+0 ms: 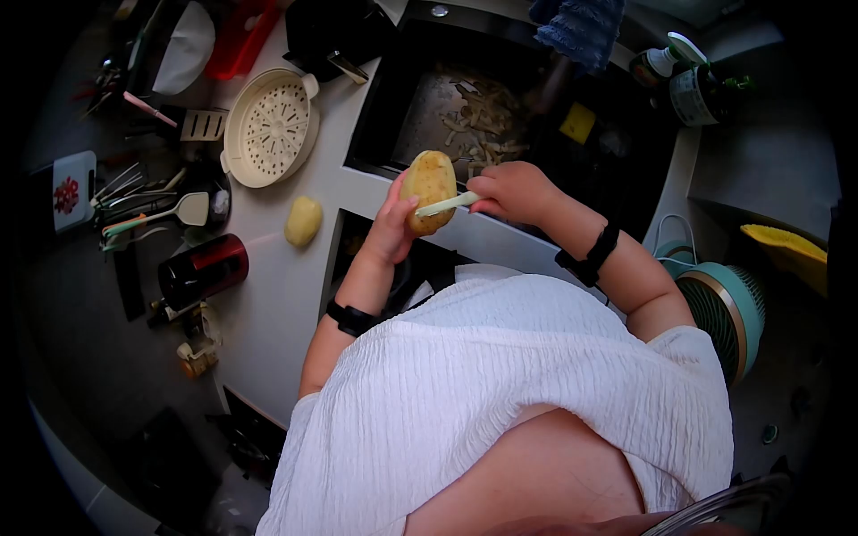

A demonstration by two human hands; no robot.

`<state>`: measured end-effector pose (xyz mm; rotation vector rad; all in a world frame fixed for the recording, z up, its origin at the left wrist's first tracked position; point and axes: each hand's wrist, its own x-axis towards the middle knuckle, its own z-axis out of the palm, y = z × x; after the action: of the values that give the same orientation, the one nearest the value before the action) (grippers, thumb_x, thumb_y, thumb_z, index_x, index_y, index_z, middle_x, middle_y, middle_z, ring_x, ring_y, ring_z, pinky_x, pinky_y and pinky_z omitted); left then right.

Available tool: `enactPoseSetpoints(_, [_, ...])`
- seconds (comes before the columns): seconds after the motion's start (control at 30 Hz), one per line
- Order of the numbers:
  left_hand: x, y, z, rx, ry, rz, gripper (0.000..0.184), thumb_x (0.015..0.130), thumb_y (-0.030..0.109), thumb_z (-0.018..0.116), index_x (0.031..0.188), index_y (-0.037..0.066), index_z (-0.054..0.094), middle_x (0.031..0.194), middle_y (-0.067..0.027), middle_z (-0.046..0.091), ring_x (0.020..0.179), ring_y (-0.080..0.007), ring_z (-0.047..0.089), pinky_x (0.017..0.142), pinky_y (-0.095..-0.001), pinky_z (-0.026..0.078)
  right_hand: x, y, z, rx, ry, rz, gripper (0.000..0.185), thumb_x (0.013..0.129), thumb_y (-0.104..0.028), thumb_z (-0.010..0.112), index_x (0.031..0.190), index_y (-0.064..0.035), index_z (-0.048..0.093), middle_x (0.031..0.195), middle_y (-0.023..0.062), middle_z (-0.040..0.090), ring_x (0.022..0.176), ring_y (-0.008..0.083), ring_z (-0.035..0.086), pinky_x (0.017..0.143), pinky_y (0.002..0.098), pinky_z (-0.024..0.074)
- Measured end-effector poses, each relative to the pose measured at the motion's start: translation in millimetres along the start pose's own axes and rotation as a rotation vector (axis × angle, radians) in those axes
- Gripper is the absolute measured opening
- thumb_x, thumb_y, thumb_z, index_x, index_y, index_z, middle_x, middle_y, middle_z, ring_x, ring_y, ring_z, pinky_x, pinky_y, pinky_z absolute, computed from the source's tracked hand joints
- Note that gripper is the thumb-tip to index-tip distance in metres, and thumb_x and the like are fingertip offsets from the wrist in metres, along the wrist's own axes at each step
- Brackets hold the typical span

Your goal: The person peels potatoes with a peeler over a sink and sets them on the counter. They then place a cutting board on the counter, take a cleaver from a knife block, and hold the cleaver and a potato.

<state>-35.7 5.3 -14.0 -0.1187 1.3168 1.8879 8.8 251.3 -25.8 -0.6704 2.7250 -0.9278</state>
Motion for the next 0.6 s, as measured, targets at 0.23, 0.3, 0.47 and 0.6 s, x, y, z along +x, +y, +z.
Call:
enactPoseSetpoints(0.23, [-3.5,-10.5,-7.6,0.027,-0.052,-0.054,0.07,0.083,0.029,0.057,0.145,0.013,0.029,0.136,-0.0099,0.044,0.125,-0.0255,0.046,0.099,-0.0424,0.044,12.4,61.9,-14.1,-0.153,0.051,0.726,0.038,0.094,-0.044,0.05,0.096,-0.0073,0.061,0.087,0.0156,0.066,0.086,0.0338,0.065,0.07,0.0442,0.0501])
enactPoseSetpoints(0.3, [-6.2,-1.4,-2.4,0.019,0.013,-0.088,0.07,0.083,0.028,0.057,0.145,0.013,0.029,0.135,-0.01,0.044,0.125,-0.0258,0.046,0.097,-0.0424,0.046,7.9,60.4,-13.3,0.006,0.187,0.669,0.037,0.095,-0.042,0.05,0.099,-0.0068,0.062,0.089,0.0165,0.067,0.086,0.0346,0.064,0.071,0.0444,0.0497])
enactPoseSetpoints(0.47, [-2.1,3.8,3.0,0.169,0.05,0.008,0.064,0.089,0.025,0.055,0.146,0.013,0.028,0.135,-0.0095,0.044,0.123,-0.0253,0.048,0.089,-0.0397,0.052,6.5,12.4,6.2,0.893,0.215,0.626,0.05,0.084,-0.042,0.068,0.12,-0.0088,0.058,0.101,0.0072,0.066,0.079,0.0186,0.061,0.064,0.0316,0.0475])
enactPoseSetpoints(0.6, [1.3,13.1,22.4,0.362,0.026,0.141,0.064,0.094,0.035,0.056,0.147,0.014,0.027,0.133,-0.0097,0.046,0.12,-0.0239,0.051,0.085,-0.0365,0.055,16.6,-19.6,14.7,1.304,0.173,0.624,0.054,0.08,-0.035,0.074,0.122,-0.0104,0.05,0.096,0.0017,0.058,0.071,0.0083,0.049,0.058,0.0218,0.0412])
